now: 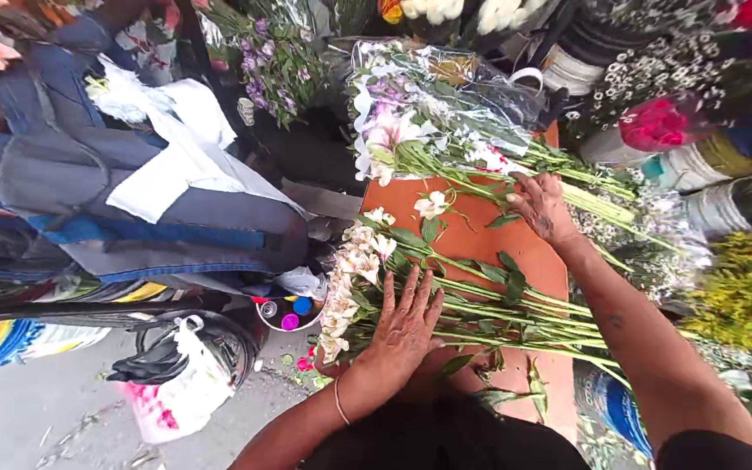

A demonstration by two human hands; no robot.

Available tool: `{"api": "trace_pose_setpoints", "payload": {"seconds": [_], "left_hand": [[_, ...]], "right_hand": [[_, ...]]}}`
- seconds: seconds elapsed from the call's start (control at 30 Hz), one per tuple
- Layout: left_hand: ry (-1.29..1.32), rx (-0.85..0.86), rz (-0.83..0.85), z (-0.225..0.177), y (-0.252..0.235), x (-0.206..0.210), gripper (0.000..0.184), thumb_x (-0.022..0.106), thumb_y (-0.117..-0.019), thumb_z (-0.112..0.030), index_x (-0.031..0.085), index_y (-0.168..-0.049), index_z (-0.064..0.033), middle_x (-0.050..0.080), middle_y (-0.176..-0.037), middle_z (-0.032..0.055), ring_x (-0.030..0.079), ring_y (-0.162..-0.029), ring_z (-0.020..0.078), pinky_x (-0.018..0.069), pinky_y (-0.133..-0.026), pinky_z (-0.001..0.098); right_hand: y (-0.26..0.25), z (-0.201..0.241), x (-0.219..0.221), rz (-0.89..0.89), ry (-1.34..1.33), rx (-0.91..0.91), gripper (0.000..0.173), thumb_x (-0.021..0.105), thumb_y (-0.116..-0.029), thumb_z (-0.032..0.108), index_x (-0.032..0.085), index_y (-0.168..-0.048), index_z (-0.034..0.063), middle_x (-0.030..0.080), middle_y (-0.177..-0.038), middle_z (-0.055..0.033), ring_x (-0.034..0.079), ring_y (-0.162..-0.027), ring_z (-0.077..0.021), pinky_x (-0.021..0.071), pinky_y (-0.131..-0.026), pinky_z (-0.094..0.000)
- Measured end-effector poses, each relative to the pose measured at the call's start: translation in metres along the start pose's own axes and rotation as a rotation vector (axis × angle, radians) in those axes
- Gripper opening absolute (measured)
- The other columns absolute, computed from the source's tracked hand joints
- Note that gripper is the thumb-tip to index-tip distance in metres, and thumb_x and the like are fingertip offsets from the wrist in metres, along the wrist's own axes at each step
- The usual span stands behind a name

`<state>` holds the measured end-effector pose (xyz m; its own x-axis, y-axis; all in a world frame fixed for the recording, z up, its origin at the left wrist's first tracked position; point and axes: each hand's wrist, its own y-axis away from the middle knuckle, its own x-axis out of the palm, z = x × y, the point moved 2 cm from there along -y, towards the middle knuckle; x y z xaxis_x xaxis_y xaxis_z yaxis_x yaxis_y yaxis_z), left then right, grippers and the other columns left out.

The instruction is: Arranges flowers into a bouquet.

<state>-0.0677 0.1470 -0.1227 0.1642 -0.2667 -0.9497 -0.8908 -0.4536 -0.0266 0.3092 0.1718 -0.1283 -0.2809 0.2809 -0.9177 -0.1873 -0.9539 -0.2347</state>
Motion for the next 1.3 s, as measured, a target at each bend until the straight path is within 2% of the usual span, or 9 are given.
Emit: {"api": "trace_pose_setpoints", "payload": {"seconds": [0.07, 0.23, 0.4, 0.8, 0.97, 1.07, 1.17, 1.2, 1.3], "left_hand": [[-0.019, 0.000, -0.007, -0.003, 0.001, -0.001, 0.076, 0.070, -0.0885, -0.056, 0.056, -0.146, -0.0092, 0.040, -0.160, 0.0213, 0.032, -0.150, 0.0442, 0.0199, -0.113, 0.0785], [-0.028, -0.044, 0.033, -0.007, 0.003, -0.002, 0.075, 0.067, -0.0910, -0.056, 0.053, -0.149, -0.0104, 0.035, -0.163, 0.0205, 0.030, -0.152, 0.0418, 0.0185, -0.115, 0.0758], [0.006, -0.076, 0.087, -0.007, 0.008, 0.000, 0.074, 0.067, -0.0935, -0.051, 0.048, -0.152, -0.0099, 0.032, -0.164, 0.0212, 0.027, -0.153, 0.0406, 0.0161, -0.117, 0.0739], [0.057, -0.051, 0.053, -0.004, 0.020, 0.003, 0.074, 0.069, -0.0931, -0.046, 0.048, -0.152, -0.0075, 0.033, -0.163, 0.0228, 0.029, -0.152, 0.0415, 0.0169, -0.118, 0.0720], [0.068, -0.036, -0.030, 0.000, 0.026, 0.015, 0.072, 0.069, -0.0930, -0.047, 0.049, -0.151, -0.0075, 0.037, -0.160, 0.0243, 0.034, -0.150, 0.0411, 0.0214, -0.117, 0.0702], [0.074, -0.029, -0.080, 0.002, 0.028, 0.017, 0.064, 0.070, -0.0940, -0.030, 0.050, -0.150, -0.0078, 0.039, -0.159, 0.0242, 0.035, -0.150, 0.0402, 0.0221, -0.118, 0.0685], [0.087, -0.005, -0.112, 0.002, 0.036, 0.019, 0.059, 0.067, -0.0958, -0.026, 0.050, -0.149, -0.0066, 0.040, -0.159, 0.0238, 0.036, -0.150, 0.0385, 0.0236, -0.118, 0.0668], [0.102, 0.004, -0.109, 0.002, 0.038, 0.019, 0.058, 0.066, -0.0963, -0.023, 0.050, -0.150, -0.0054, 0.039, -0.159, 0.0242, 0.035, -0.150, 0.0383, 0.0231, -0.119, 0.0665], [0.046, 0.003, -0.174, 0.002, 0.039, 0.025, 0.049, 0.060, -0.0981, -0.015, 0.054, -0.146, -0.0052, 0.043, -0.157, 0.0227, 0.039, -0.148, 0.0365, 0.0278, -0.117, 0.0645]], "right_hand": [[-0.004, 0.001, 0.001, -0.011, -0.048, 0.038, 0.048, 0.044, -0.1068, 0.036, 0.062, -0.139, 0.0047, 0.061, -0.117, -0.0322, 0.056, -0.113, -0.0524, 0.0411, -0.099, -0.0657], [0.006, 0.030, -0.032, -0.393, 0.204, -0.108, 0.029, 0.049, -0.1071, 0.015, 0.070, -0.125, 0.0060, 0.068, -0.104, -0.0270, 0.064, -0.100, -0.0495, 0.0472, -0.083, -0.0623], [0.021, 0.051, -0.079, -0.628, 0.379, -0.206, 0.036, 0.048, -0.1047, 0.006, 0.066, -0.133, 0.0172, 0.066, -0.108, -0.0253, 0.062, -0.101, -0.0486, 0.0451, -0.082, -0.0614], [0.052, 0.117, -0.102, -0.371, 0.194, -0.187, 0.027, 0.054, -0.1052, 0.010, 0.072, -0.124, 0.0029, 0.069, -0.103, -0.0298, 0.067, -0.096, -0.0446, 0.0523, -0.085, -0.0521], [0.095, 0.126, -0.111, -0.297, 0.072, -0.084, 0.026, 0.058, -0.1036, 0.010, 0.072, -0.116, -0.0075, 0.069, -0.102, -0.0313, 0.068, -0.093, -0.0290, 0.0530, -0.089, -0.0340], [0.104, 0.132, -0.101, -0.217, -0.173, -0.033, 0.028, 0.057, -0.1043, 0.013, 0.070, -0.116, -0.0081, 0.069, -0.102, -0.0141, 0.064, -0.091, -0.0059, 0.0531, -0.085, -0.0210], [0.124, 0.133, -0.066, -0.027, -0.500, 0.151, 0.020, 0.058, -0.1038, 0.023, 0.074, -0.115, 0.0171, 0.071, -0.100, 0.0138, 0.064, -0.081, 0.0046, 0.0548, -0.075, -0.0156], [0.132, 0.129, -0.051, 0.039, -0.586, 0.221, 0.019, 0.059, -0.1032, 0.025, 0.076, -0.112, 0.0219, 0.073, -0.098, 0.0148, 0.064, -0.078, 0.0037, 0.0543, -0.071, -0.0154], [0.157, 0.110, -0.010, 0.134, -0.671, 0.373, 0.019, 0.060, -0.1001, 0.014, 0.077, -0.109, 0.0117, 0.074, -0.096, 0.0088, 0.065, -0.078, -0.0004, 0.0563, -0.072, -0.0187]]}}
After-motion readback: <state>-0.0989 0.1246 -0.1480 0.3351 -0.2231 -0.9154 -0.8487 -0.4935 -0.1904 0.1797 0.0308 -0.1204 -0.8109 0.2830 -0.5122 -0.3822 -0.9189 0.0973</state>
